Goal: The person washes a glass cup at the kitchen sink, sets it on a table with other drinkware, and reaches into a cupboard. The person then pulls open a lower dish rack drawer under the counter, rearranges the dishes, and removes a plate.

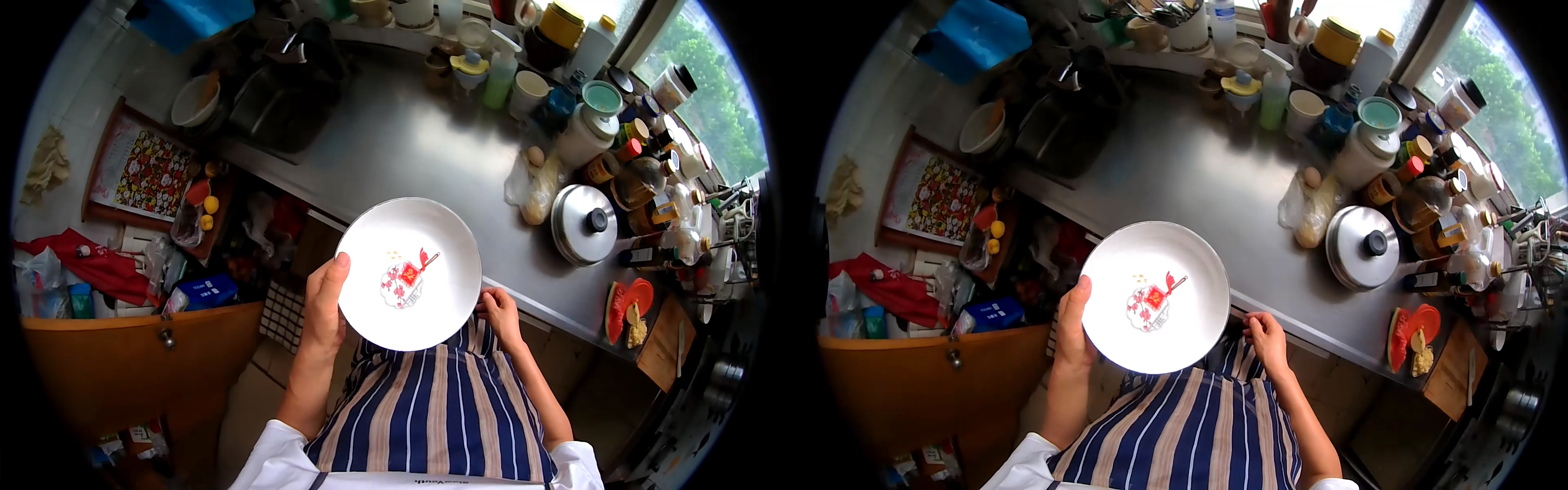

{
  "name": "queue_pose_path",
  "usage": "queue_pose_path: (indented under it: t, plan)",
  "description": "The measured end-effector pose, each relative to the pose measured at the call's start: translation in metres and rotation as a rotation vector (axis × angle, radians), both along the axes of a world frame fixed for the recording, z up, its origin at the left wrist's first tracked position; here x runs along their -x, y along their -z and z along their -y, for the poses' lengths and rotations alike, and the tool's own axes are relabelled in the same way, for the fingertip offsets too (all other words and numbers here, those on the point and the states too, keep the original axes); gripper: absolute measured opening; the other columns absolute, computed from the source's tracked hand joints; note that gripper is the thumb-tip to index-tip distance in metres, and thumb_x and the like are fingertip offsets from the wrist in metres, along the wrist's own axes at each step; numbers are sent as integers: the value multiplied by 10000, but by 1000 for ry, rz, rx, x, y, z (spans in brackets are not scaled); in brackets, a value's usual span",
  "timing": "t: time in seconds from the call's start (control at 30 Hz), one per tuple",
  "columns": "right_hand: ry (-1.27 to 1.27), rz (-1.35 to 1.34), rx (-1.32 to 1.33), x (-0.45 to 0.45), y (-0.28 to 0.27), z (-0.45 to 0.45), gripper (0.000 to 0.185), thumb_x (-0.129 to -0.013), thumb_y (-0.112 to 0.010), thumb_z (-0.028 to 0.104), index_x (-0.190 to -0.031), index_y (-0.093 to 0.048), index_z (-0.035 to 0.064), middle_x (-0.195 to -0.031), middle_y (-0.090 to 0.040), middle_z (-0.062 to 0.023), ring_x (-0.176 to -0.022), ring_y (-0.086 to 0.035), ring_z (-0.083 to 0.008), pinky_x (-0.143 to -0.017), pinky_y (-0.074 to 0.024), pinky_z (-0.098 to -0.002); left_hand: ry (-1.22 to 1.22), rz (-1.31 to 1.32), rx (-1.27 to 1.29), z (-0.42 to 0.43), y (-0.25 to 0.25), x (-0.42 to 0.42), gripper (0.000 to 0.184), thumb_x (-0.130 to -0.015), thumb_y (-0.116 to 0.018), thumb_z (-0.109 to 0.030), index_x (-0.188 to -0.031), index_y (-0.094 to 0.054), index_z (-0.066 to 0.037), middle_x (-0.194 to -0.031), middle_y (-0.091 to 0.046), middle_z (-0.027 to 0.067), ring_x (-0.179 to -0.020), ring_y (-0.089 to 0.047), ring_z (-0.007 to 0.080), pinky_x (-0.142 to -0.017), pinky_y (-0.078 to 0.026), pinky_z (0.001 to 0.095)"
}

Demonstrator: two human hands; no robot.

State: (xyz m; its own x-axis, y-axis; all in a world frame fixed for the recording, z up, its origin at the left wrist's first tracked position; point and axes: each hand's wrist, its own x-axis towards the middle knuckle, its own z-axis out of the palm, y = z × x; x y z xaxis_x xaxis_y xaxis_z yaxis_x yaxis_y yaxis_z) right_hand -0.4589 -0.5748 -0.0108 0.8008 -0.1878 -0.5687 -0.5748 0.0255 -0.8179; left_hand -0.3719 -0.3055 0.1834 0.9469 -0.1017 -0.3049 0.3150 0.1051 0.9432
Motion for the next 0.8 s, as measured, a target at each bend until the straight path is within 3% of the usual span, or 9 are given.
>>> queue_pose_path:
  t: [0.27, 0.33, 0.5, 0.8]
  plan:
    - [135, -33, -100, -56, 4, -108, 214, -962, -480, 162, -1070, -585, 10, -954, -645, -78, -762, -621, -133, -651, -524, -261, -6, -82, 56, -103, 1, -63, 593, -914, -448, -452, -1187, -545, 65, -1056, -646, 184, -970, -628, 199, -802, -475, 263]
    - [101, -60, -104, -78, -3, -142, 219, -962, -479, 166, -1074, -583, 9, -959, -646, -78, -769, -622, -136, -664, -525, -269, -47, -65, 106, -129, -5, -75, 495, -950, -459, -387, -1030, -611, 77, -937, -664, 131, -860, -617, 143, -736, -452, 237]
    - [21, 17, -54, -125, -23, -212, 228, -959, -480, 164, -1098, -580, 14, -972, -644, -68, -806, -614, -126, -691, -515, -259, -105, -62, 56, -183, 3, -110, 462, -957, -472, -370, -997, -622, 66, -925, -661, 114, -853, -602, 134, -750, -440, 228]
    - [25, 37, -25, -177, -37, -230, 249, -954, -482, 151, -1138, -571, 9, -980, -642, -71, -775, -593, -126, -682, -501, -258, -237, 36, -9, -222, 17, -153, 399, -957, -506, -337, -983, -620, 44, -861, -640, 68, -793, -564, 98, -732, -428, 224]
